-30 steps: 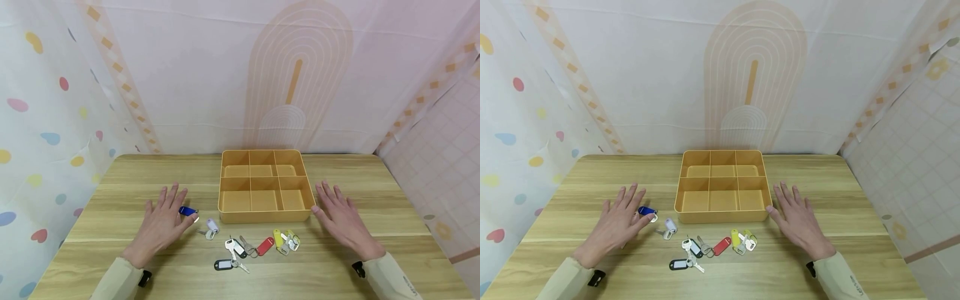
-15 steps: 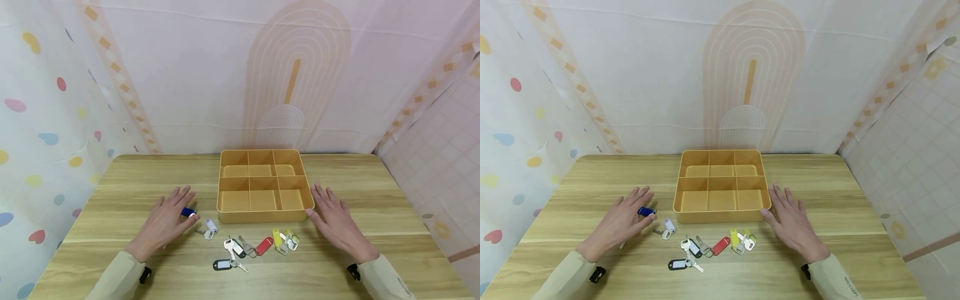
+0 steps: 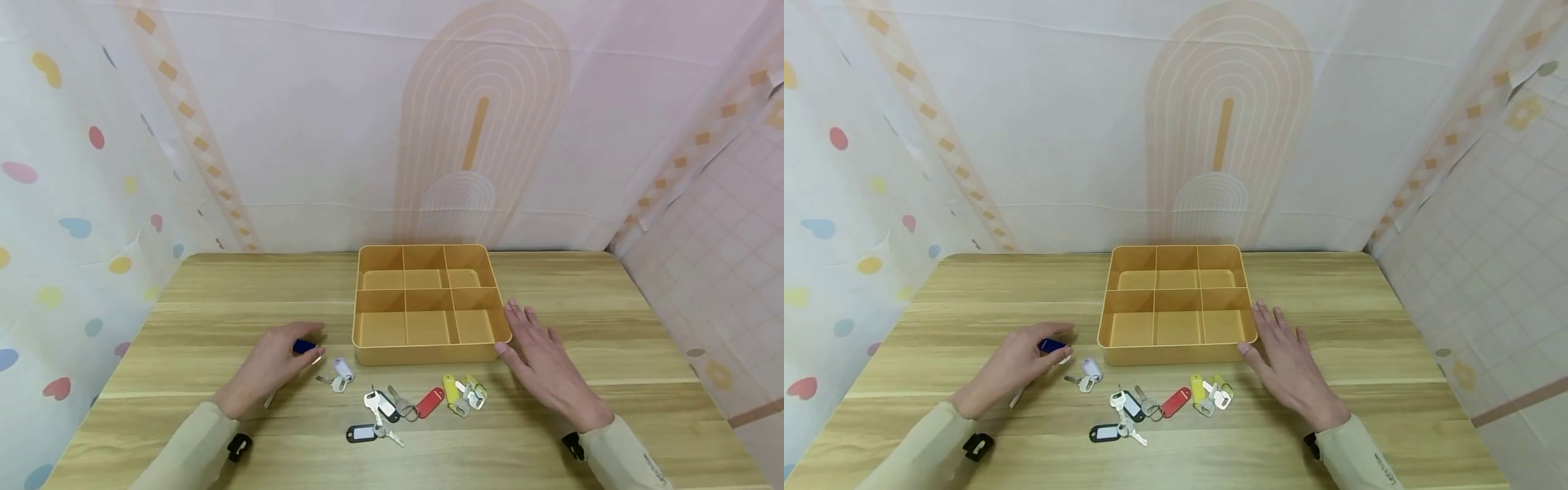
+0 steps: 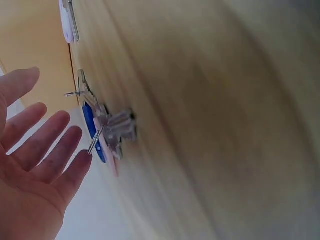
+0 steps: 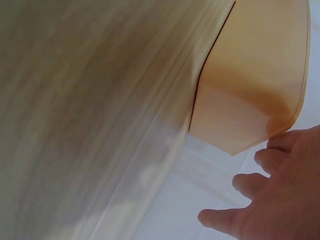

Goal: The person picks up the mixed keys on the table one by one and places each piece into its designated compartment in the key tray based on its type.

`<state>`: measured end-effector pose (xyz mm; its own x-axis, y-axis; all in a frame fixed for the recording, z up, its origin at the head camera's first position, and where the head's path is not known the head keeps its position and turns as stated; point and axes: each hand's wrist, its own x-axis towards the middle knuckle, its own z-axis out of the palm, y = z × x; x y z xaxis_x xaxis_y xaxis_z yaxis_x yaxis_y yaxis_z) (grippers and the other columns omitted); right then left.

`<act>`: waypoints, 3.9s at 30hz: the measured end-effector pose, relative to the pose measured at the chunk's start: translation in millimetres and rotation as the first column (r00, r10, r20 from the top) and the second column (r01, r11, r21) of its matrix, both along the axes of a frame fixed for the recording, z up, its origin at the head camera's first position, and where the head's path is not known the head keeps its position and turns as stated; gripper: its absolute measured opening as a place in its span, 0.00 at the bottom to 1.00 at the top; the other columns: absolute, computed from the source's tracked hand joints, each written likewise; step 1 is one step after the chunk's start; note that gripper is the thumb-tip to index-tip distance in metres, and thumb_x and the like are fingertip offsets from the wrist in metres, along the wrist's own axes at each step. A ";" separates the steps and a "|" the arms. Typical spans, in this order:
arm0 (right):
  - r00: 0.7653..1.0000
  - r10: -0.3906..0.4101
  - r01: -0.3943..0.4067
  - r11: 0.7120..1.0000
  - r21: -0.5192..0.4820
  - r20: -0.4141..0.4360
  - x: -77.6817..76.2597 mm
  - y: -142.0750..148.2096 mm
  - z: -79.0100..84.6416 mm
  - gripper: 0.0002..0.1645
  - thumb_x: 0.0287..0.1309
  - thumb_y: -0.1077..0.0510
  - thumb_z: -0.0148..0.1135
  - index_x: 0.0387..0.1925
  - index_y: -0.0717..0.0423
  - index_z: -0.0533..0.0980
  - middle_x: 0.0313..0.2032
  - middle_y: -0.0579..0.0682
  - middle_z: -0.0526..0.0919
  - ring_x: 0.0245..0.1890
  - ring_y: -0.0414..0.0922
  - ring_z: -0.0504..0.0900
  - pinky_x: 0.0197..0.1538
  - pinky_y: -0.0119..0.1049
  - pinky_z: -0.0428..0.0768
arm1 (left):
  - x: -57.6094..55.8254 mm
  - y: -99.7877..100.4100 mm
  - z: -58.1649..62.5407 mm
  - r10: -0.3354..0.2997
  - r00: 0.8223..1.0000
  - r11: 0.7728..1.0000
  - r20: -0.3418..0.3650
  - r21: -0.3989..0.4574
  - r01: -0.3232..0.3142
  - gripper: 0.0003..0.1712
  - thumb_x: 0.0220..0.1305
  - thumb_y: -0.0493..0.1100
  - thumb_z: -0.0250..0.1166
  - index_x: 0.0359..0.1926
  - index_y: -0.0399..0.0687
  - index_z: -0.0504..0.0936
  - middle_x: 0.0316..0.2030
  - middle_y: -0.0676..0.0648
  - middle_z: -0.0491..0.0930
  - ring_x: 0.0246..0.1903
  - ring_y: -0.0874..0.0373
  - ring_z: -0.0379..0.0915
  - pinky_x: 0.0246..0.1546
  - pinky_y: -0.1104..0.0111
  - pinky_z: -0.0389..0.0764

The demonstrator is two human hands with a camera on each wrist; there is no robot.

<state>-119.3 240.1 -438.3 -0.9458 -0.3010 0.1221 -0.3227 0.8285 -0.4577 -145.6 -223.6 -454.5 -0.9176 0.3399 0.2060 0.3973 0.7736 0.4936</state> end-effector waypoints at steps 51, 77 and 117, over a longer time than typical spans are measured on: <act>0.999 0.038 -0.038 0.999 -0.035 0.001 -2.8 -3.6 -2.1 0.42 0.82 0.42 0.42 0.83 0.58 0.45 0.82 0.58 0.46 0.80 0.61 0.46 0.76 0.68 0.50 | 9.6 2.3 21.6 0.093 0.994 0.981 -0.061 0.174 -0.081 0.10 0.62 0.30 0.72 0.43 0.42 0.90 0.42 0.46 0.90 0.29 0.61 0.82 0.32 0.65 0.84; 0.995 0.044 -0.048 0.998 -0.039 -0.084 -4.4 -3.0 -4.5 0.35 0.83 0.49 0.43 0.79 0.67 0.55 0.79 0.62 0.55 0.78 0.62 0.55 0.74 0.66 0.59 | 25.2 35.8 61.6 0.060 0.975 0.926 -0.215 0.377 0.027 0.13 0.58 0.25 0.73 0.40 0.45 0.90 0.37 0.53 0.90 0.35 0.64 0.86 0.40 0.79 0.84; 0.992 0.050 -0.055 0.998 -0.037 -0.120 -5.5 -4.3 -7.0 0.35 0.83 0.52 0.45 0.78 0.70 0.56 0.78 0.65 0.57 0.77 0.63 0.58 0.74 0.64 0.61 | -7.4 89.0 63.7 -0.030 0.999 0.854 0.023 0.519 0.014 0.07 0.66 0.30 0.70 0.43 0.41 0.90 0.41 0.47 0.89 0.40 0.55 0.87 0.44 0.70 0.87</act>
<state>-124.8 235.8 -445.4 -0.9068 -0.3426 0.2457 -0.4196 0.7904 -0.4464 -153.0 -134.5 -390.8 -0.9194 0.2113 0.3317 0.3906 0.3930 0.8325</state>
